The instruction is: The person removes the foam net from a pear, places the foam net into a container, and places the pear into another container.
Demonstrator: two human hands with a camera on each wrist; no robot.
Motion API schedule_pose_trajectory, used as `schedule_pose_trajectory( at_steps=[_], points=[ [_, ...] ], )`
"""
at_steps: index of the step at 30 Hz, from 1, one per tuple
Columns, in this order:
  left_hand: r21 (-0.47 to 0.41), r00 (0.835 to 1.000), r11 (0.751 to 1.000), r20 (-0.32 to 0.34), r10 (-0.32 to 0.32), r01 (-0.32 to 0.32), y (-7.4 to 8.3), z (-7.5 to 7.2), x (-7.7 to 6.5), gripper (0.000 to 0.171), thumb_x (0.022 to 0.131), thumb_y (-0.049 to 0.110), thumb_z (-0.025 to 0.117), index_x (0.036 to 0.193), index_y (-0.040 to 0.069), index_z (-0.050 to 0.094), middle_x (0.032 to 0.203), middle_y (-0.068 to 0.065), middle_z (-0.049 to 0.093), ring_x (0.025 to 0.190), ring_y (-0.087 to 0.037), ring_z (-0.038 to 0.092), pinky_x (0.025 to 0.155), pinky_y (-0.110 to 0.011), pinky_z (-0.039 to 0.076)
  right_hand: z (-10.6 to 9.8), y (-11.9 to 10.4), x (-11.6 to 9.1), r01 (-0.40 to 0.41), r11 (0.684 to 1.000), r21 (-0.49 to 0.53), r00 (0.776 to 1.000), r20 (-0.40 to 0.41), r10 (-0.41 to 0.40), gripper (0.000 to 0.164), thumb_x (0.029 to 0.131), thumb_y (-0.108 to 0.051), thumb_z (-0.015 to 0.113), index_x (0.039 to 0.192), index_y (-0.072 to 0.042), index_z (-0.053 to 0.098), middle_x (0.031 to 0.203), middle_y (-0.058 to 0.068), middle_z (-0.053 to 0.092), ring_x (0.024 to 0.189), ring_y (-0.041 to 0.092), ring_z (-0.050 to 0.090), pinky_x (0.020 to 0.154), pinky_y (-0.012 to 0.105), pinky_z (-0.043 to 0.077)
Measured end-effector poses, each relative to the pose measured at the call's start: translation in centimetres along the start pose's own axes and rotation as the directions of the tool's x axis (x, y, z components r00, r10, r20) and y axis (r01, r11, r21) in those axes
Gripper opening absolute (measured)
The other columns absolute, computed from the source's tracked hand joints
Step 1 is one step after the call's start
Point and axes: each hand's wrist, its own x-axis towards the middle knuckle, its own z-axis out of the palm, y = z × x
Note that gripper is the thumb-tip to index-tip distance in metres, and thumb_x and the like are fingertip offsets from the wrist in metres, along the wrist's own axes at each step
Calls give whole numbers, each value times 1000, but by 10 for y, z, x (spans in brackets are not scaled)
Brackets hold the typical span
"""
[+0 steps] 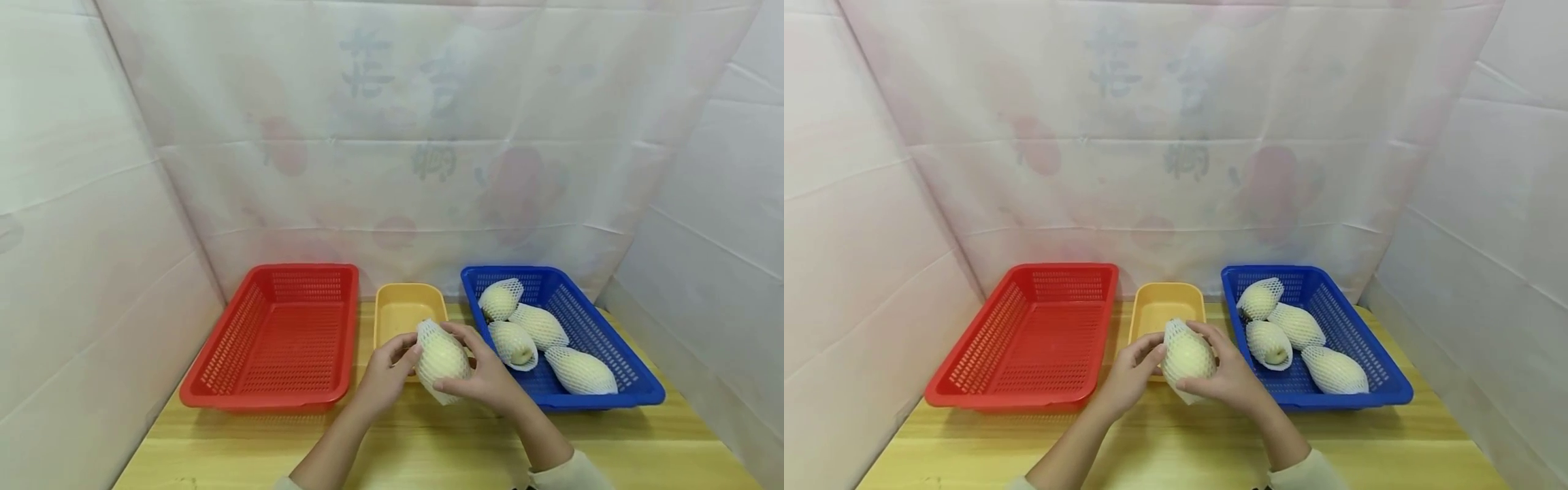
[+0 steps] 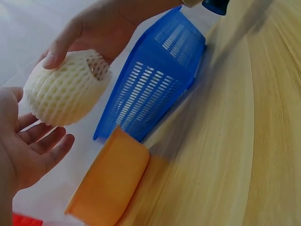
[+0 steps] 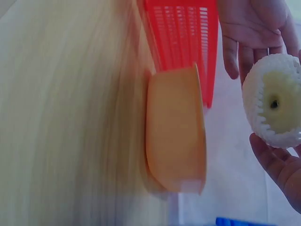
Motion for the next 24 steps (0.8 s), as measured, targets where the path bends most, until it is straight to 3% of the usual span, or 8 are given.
schedule_pose_trajectory(
  at_steps=[5, 12, 19, 24],
  points=[
    [11, 999, 1000, -33, 10, -9, -3, -4, -5, 38, 102, 31, 55, 133, 10, 59, 129, -9, 62, 121, -23, 57, 88, -23, 53, 12, 1, 2, -36, 998, 51, 999, 17, 35, 91, 76, -25, 86, 150, -37, 34, 152, 2, 36, 128, 36, 45, 87, 43, 52],
    [-8, 997, 999, -57, 50, -51, -7, -7, -9, 37, 100, 25, 58, 133, 7, 57, 124, -13, 63, 116, -25, 58, 84, -24, 55, 24, 2, 5, -16, 992, 126, 1000, 13, 15, 94, 74, -19, 87, 151, -33, 34, 148, 6, 39, 120, 34, 49, 79, 34, 56],
    [-2, 995, 998, -84, 55, -55, -9, -9, -14, 37, 97, 22, 64, 131, 9, 59, 125, -12, 64, 116, -26, 58, 83, -26, 55, 33, 2, 2, -22, 993, 118, 1000, -8, 23, 96, 73, -21, 88, 150, -38, 33, 149, 4, 41, 123, 33, 49, 81, 35, 55],
    [11, 997, 999, -70, 42, -41, -13, -10, -14, 38, 95, 25, 66, 131, 15, 60, 127, -5, 63, 118, -22, 58, 88, -29, 54, 36, 5, 0, -31, 995, 96, 999, -14, 33, 97, 73, -24, 88, 150, -38, 32, 150, 1, 40, 125, 32, 48, 83, 34, 54]
  ],
)
